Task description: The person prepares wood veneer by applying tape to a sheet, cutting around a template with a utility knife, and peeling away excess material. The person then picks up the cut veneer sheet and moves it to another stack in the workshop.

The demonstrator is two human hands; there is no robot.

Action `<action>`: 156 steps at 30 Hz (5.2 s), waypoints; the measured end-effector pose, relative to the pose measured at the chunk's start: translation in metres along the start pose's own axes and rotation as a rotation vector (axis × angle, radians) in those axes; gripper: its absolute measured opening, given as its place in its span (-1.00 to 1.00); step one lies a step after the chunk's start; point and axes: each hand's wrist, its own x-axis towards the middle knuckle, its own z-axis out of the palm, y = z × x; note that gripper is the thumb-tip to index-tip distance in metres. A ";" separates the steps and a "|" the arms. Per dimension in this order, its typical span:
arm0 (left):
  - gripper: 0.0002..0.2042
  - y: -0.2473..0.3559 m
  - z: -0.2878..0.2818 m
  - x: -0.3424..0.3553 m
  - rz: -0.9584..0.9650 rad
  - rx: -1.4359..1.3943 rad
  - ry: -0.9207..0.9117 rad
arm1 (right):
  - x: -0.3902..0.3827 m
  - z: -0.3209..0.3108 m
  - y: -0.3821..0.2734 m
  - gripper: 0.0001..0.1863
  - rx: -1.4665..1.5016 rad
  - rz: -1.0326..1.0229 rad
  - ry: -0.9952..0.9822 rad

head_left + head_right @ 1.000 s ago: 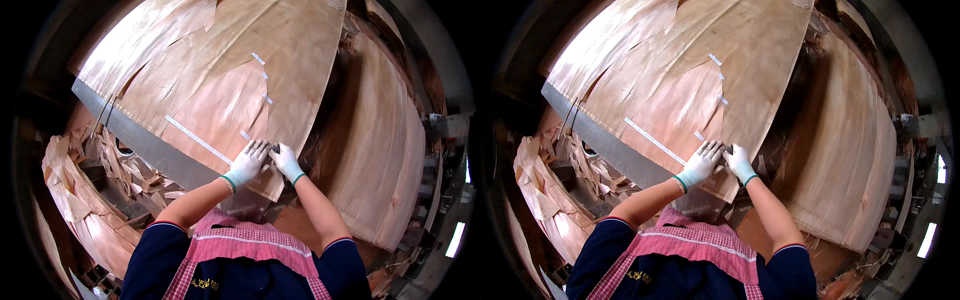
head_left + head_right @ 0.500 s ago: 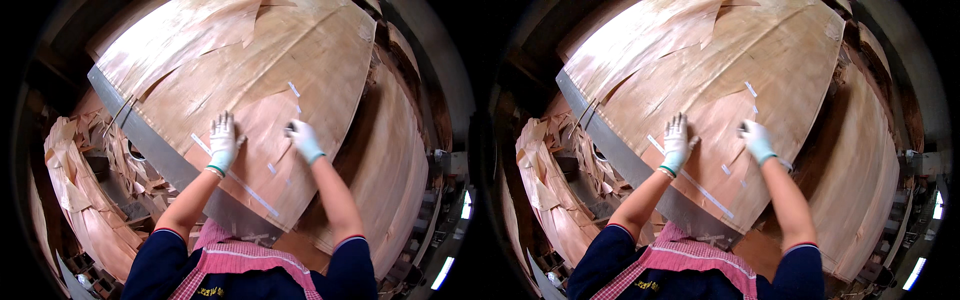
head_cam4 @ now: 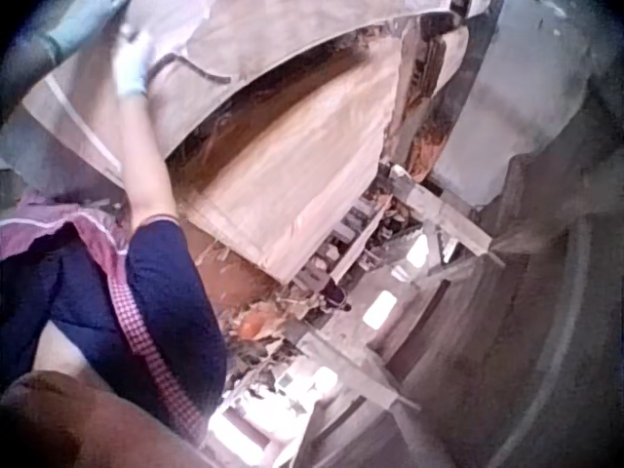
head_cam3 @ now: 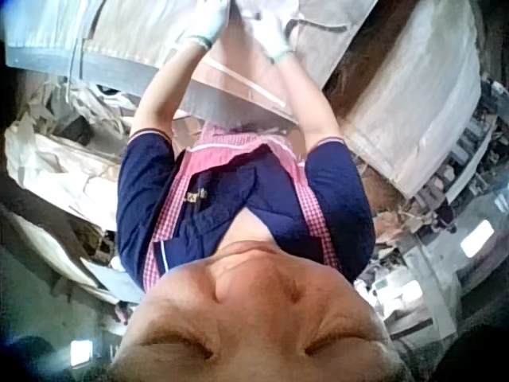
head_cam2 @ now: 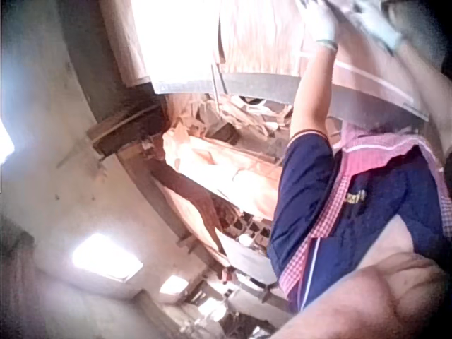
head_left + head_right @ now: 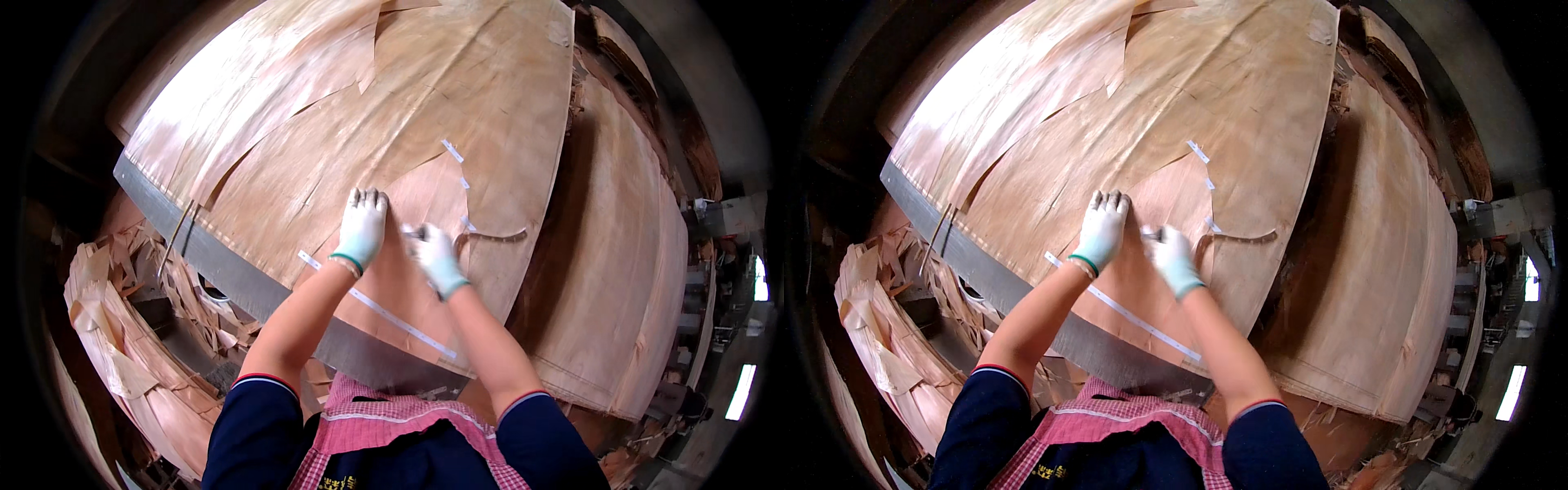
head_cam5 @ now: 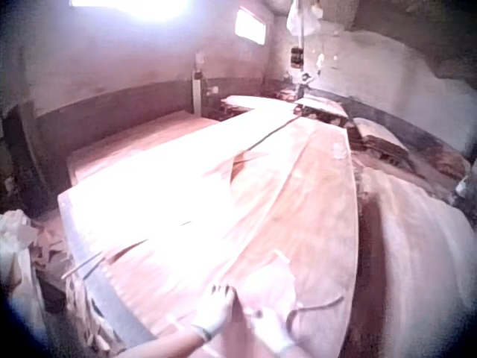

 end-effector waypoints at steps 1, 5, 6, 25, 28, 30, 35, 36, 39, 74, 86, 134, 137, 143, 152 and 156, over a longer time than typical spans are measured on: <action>-0.57 -0.003 -0.019 0.013 0.056 -0.124 -0.097 | -0.010 -0.030 0.042 -0.79 0.386 0.244 0.004; -0.55 -0.059 -0.015 -0.040 -0.185 -0.933 0.399 | -0.114 -0.230 0.138 -0.80 -0.071 -0.057 0.595; -0.56 -0.065 -0.016 -0.067 -0.300 -0.910 0.454 | -0.151 -0.280 0.164 -0.78 -0.111 -0.029 0.858; -0.70 0.126 -0.051 -0.288 -0.018 -0.841 0.239 | -0.303 -0.094 0.169 -0.93 0.563 0.314 -0.056; -0.71 0.117 -0.040 -0.307 -0.076 -0.840 0.245 | -0.308 -0.092 0.152 -0.92 0.554 0.334 -0.040; -0.72 0.112 -0.034 -0.314 -0.120 -0.855 0.239 | -0.301 -0.092 0.160 -0.91 0.523 0.375 -0.020; -0.74 0.085 -0.018 -0.323 -0.387 -0.949 0.331 | -0.271 -0.125 0.121 -0.86 0.652 0.207 0.048; -0.74 0.080 -0.018 -0.320 -0.473 -1.003 0.336 | -0.268 -0.141 0.097 -0.85 0.652 0.135 0.059; -0.71 0.053 -0.005 -0.308 -0.781 -1.383 0.264 | -0.251 -0.169 0.048 -0.83 0.758 0.018 0.097; -0.94 -0.102 -0.077 -0.463 -1.097 -1.313 0.174 | -0.267 -0.204 -0.013 -0.91 0.800 -0.192 0.326; -0.85 -0.311 -0.084 -0.694 -1.499 -0.177 0.455 | -0.358 -0.214 -0.038 -0.75 0.089 -0.526 0.854; -0.90 -1.188 -0.308 -0.256 -0.276 -1.577 0.355 | 0.093 0.828 -0.896 -0.80 0.251 -0.833 -0.367; -0.92 -1.223 -0.318 -0.167 -0.185 -1.517 0.181 | 0.142 0.819 -0.905 -0.83 0.260 -0.686 -0.183; -0.93 -1.236 -0.309 0.014 0.207 -1.312 0.118 | 0.248 0.814 -0.883 -0.81 0.443 -0.533 0.179; -0.94 -1.182 -0.309 0.252 0.641 -0.922 -0.009 | 0.389 0.765 -0.864 -0.88 0.716 -0.180 0.477; -0.97 -1.144 -0.276 0.339 0.655 -0.968 -0.233 | 0.433 0.751 -0.839 -0.86 0.799 -0.086 0.618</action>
